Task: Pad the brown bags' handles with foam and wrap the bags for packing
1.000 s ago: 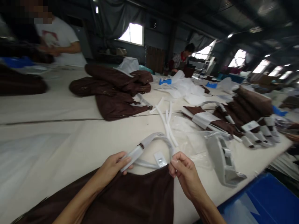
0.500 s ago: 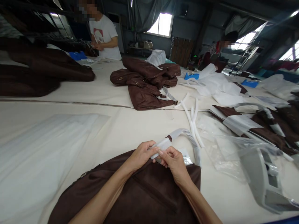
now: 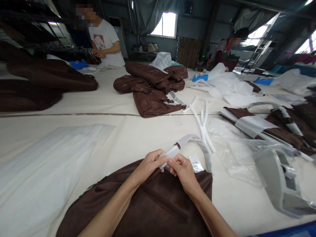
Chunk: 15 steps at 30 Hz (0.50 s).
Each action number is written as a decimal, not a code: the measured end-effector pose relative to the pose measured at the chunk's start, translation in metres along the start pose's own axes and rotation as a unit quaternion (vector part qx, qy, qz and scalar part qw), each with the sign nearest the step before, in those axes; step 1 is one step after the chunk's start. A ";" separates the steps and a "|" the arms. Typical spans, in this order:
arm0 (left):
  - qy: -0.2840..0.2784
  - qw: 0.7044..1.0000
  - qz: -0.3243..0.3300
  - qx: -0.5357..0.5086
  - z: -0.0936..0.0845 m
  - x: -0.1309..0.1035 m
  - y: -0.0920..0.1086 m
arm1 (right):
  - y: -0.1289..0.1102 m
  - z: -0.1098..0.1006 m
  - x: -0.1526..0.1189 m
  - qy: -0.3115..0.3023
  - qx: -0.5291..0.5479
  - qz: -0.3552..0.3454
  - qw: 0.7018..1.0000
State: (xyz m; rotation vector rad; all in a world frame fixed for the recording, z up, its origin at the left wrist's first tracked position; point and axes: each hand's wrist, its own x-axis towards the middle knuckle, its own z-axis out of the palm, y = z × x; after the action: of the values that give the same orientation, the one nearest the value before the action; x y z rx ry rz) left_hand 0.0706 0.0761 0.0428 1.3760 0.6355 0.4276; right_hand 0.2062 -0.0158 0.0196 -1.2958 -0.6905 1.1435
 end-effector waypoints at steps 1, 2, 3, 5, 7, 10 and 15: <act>0.003 1.000 -0.007 0.003 0.001 0.000 0.001 | -0.001 -0.003 -0.001 -0.016 0.003 -0.004 1.000; 0.005 1.000 -0.012 0.002 0.002 0.000 0.001 | -0.001 -0.006 -0.002 -0.037 0.007 -0.006 0.999; 0.006 1.000 -0.015 -0.002 0.002 0.000 0.002 | -0.001 -0.009 -0.004 -0.057 0.013 -0.008 0.998; 0.004 1.000 -0.016 -0.016 0.002 0.000 0.002 | -0.002 -0.013 -0.005 -0.086 0.026 -0.007 0.996; 0.007 0.999 -0.018 -0.033 0.000 -0.001 0.001 | -0.003 -0.012 -0.003 -0.089 0.034 -0.009 0.995; 0.014 0.998 -0.022 -0.057 -0.002 -0.002 0.000 | -0.004 -0.003 0.003 -0.076 0.043 -0.024 0.996; 0.009 0.997 -0.031 -0.073 -0.005 -0.002 0.001 | -0.001 0.008 0.010 -0.061 0.050 -0.035 0.996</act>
State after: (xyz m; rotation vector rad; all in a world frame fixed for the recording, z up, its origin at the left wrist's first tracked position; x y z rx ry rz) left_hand 0.0661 0.0787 0.0434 1.2122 0.6470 0.4289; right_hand 0.2023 -0.0039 0.0204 -1.1167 -0.7529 1.1911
